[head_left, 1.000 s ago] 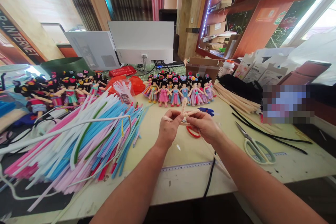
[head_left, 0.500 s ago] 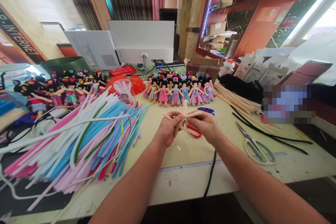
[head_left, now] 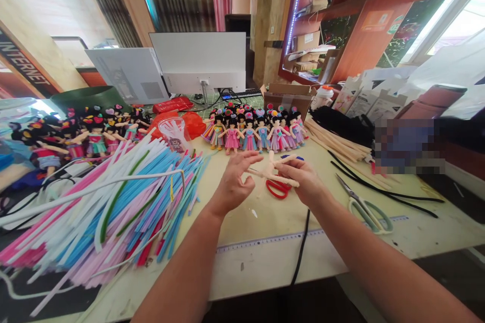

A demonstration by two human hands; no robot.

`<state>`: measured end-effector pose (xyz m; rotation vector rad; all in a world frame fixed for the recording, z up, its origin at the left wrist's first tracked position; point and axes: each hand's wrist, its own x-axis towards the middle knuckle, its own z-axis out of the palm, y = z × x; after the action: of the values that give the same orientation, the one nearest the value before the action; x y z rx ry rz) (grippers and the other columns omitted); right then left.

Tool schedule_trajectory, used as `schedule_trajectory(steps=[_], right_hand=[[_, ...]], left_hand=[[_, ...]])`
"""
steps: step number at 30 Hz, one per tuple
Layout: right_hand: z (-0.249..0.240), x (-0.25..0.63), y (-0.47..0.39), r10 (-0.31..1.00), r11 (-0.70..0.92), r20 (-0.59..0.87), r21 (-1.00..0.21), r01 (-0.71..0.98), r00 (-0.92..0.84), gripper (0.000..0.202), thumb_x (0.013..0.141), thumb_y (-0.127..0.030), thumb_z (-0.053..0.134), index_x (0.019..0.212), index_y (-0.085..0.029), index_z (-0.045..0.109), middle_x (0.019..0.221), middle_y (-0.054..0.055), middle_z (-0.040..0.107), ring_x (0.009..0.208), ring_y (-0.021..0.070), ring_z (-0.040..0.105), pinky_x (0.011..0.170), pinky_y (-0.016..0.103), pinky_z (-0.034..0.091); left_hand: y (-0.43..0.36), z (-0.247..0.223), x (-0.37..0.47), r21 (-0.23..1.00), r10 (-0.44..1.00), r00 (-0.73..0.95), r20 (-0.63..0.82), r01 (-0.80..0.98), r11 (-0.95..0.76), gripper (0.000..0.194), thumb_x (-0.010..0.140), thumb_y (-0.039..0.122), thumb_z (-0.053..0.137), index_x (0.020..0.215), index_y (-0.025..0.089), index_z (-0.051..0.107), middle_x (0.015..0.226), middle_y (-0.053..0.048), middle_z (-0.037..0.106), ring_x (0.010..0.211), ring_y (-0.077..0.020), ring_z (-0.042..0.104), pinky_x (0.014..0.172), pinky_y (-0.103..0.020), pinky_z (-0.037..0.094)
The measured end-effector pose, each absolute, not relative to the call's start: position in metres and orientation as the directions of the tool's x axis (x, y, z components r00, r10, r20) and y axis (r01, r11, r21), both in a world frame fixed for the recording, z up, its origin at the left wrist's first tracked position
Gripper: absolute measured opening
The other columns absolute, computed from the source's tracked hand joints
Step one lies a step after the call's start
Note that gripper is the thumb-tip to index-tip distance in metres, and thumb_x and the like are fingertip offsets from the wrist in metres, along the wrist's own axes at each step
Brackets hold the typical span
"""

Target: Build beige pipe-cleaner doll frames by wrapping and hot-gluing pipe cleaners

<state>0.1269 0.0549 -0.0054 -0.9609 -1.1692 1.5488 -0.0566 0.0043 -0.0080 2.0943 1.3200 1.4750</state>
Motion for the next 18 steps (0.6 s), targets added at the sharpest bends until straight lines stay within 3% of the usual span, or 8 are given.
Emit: schedule_trajectory(steps=[3,7,12,18], right_hand=[[-0.007,0.125,0.052,0.957,-0.141,-0.071,-0.961,-0.238,-0.281,0.039,0.045,-0.044,0.089,0.061,-0.016,0.068,0.055,0.001,0.060,0.047,0.0099,0.048,0.045,0.024,0.033],[-0.008,0.119,0.047,0.946,-0.125,-0.062,-0.975,-0.182,-0.317,0.040,0.051,-0.048,0.087,0.062,-0.015,0.067,0.054,0.000,0.058,0.047,0.0088,0.044,0.045,0.024,0.029],[-0.004,0.116,0.045,0.932,-0.023,0.009,-0.996,-0.082,-0.363,0.040,0.054,-0.049,0.085,0.064,-0.016,0.066,0.047,-0.005,0.048,0.043,0.0062,0.033,0.043,0.024,0.021],[-0.003,0.116,0.049,0.927,0.102,0.115,-0.993,-0.054,-0.357,0.039,0.053,-0.050,0.084,0.066,-0.018,0.067,0.057,-0.002,0.058,0.053,0.0100,0.044,0.051,0.026,0.034]], left_hand=[[0.000,-0.008,-0.050,0.547,0.780,0.183,0.598,0.619,-0.564,0.042,0.079,0.019,0.064,0.121,0.023,0.066,0.129,-0.011,0.065,0.124,-0.0279,0.054,0.107,-0.043,0.034],[-0.003,-0.009,-0.042,0.538,0.799,0.095,0.594,0.691,-0.483,0.027,0.085,0.029,0.062,0.110,0.023,0.071,0.114,-0.011,0.073,0.110,-0.0278,0.060,0.100,-0.042,0.036],[-0.003,-0.010,-0.040,0.654,0.817,-0.055,0.574,0.631,-0.416,0.015,0.084,0.029,0.063,0.094,0.024,0.074,0.094,-0.008,0.076,0.091,-0.0250,0.065,0.092,-0.039,0.040],[0.000,-0.013,-0.038,0.845,0.861,-0.189,0.472,0.377,-0.380,0.012,0.079,0.034,0.071,0.084,0.024,0.075,0.080,-0.006,0.072,0.081,-0.0224,0.064,0.078,-0.032,0.045]])
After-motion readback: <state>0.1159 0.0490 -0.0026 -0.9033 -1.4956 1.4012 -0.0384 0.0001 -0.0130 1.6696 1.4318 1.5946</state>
